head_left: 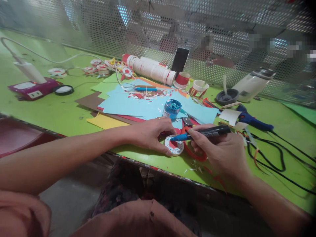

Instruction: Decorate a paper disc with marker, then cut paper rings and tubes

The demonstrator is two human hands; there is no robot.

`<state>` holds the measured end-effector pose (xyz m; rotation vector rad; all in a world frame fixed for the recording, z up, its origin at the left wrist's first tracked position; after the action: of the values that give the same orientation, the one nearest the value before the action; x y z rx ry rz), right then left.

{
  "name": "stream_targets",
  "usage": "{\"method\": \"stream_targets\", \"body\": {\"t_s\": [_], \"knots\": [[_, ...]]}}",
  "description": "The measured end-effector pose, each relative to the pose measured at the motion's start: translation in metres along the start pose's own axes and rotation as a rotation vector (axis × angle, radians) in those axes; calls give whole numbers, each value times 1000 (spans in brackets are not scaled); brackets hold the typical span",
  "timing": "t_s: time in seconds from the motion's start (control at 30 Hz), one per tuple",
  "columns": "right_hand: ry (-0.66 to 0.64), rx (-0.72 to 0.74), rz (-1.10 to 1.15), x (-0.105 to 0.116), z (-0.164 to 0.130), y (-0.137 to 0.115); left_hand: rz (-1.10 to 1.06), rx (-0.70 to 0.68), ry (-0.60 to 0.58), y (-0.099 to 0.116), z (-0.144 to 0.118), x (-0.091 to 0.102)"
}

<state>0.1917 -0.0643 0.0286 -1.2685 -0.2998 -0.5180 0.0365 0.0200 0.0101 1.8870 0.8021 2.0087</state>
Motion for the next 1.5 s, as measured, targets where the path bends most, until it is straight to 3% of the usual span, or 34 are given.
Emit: {"method": "stream_targets", "body": {"t_s": [0.5,0.77,1.27,1.5], "knots": [[-37,-9,36,-4,-1,1,5,-2,8,0,0,0],[-5,80,-49,-3,-2,-3,-1,-7,4,-1,0,0],[-17,48,-27,-2,-2,-1,-8,-6,10,-3,0,-1],[-58,-37,66,-4,-2,3,-11,3,2,-1,-1,-1]]}}
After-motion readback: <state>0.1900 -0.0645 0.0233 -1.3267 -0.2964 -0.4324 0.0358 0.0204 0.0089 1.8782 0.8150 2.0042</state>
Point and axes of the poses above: each hand's wrist, its own z-axis towards the middle knuckle, its own x-axis out of the back of the hand, y = z × x, the point moved 4 cm from there along z, towards the middle knuckle, and after that the axes turned 9 degrees about -y, right-handed, at the moved point
